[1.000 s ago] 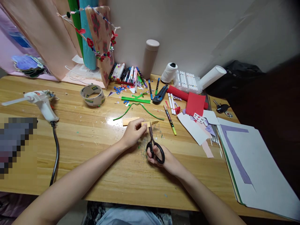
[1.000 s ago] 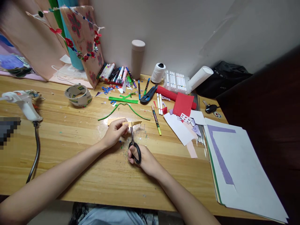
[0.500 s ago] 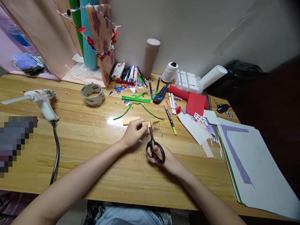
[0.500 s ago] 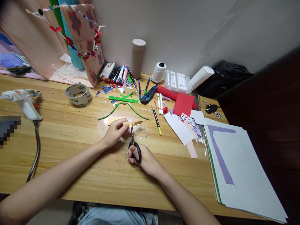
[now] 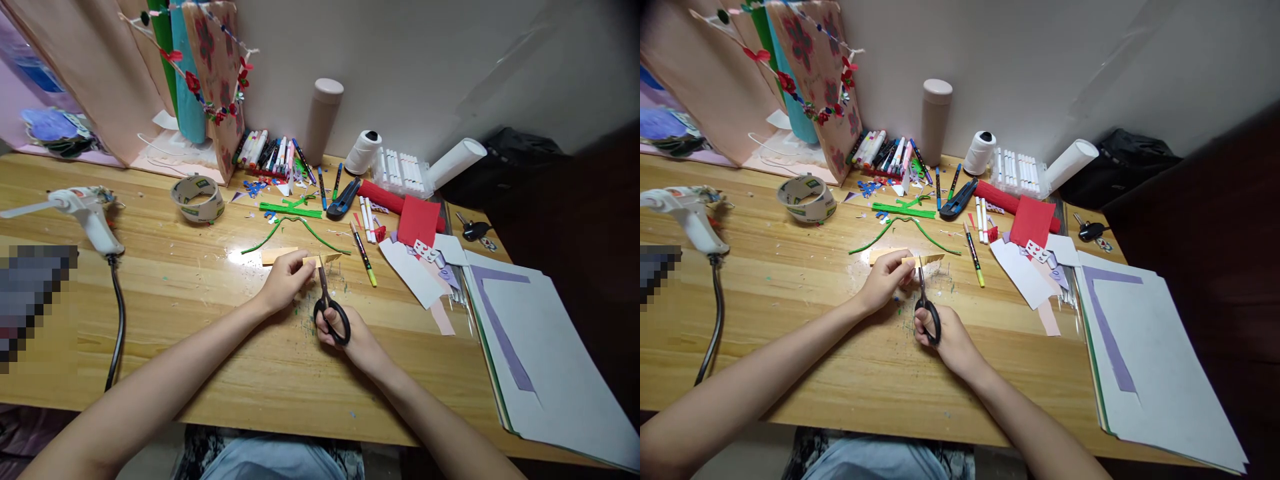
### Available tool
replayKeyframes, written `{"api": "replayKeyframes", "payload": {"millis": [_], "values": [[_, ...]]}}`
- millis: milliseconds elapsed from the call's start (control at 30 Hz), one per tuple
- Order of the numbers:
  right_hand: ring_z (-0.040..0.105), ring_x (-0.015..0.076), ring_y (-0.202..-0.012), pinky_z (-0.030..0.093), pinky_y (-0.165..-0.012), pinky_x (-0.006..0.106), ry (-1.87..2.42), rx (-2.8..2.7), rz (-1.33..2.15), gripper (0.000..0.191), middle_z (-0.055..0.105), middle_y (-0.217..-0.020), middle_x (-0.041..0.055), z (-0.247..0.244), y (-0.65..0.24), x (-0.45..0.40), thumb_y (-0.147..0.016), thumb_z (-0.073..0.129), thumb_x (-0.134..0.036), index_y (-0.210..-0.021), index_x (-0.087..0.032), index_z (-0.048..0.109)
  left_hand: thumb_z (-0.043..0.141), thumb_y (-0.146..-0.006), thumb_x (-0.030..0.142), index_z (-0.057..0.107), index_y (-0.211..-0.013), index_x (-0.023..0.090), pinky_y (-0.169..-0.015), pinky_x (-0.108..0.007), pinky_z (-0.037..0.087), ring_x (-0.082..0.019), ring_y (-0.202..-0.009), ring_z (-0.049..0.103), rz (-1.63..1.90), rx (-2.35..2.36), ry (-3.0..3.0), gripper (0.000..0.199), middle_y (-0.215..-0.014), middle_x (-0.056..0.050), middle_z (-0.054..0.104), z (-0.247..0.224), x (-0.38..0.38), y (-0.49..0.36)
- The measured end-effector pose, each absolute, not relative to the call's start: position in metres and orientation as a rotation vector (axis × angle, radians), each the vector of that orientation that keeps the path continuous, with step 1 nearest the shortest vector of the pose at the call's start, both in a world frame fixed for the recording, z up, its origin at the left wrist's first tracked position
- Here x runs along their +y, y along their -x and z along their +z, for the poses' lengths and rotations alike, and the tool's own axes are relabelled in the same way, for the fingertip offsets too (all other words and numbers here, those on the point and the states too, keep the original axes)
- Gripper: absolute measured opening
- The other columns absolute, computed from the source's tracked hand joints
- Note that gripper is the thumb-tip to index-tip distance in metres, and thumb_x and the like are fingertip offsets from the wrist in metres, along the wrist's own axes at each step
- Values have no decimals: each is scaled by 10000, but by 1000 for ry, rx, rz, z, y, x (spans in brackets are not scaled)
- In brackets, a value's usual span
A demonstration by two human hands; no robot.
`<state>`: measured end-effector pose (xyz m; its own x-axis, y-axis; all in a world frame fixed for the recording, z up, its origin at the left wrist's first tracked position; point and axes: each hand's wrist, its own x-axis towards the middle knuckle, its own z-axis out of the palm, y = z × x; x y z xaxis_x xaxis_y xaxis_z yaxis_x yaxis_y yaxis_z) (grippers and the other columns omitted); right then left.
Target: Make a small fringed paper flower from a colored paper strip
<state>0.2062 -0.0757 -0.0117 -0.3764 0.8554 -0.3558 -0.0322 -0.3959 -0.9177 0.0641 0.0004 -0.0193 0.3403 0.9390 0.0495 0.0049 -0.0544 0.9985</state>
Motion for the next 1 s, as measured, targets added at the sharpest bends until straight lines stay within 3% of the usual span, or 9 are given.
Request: {"api": "replayKeyframes", "payload": {"millis": [333, 1000], "values": [[272, 54, -457, 176, -440, 208, 1053, -1203, 2065, 643, 452, -576, -26, -12, -211, -78, -708, 374, -797, -732, -159, 453, 456, -832, 425, 413, -579, 176, -498, -230, 290, -90, -503, 368, 964, 945, -1437, 358, -530, 44, 393, -21, -1, -63], [273, 57, -462, 166, -435, 210, 1112, -1238, 2012, 638, 430, -571, -32, -12, -212, -78, -719, 371, -790, -728, -158, 456, 444, -817, 387, 371, -572, 190, -497, -242, 274, -95, -504, 348, 920, 971, -1483, 322, -529, 46, 358, -18, -2, -64]]}}
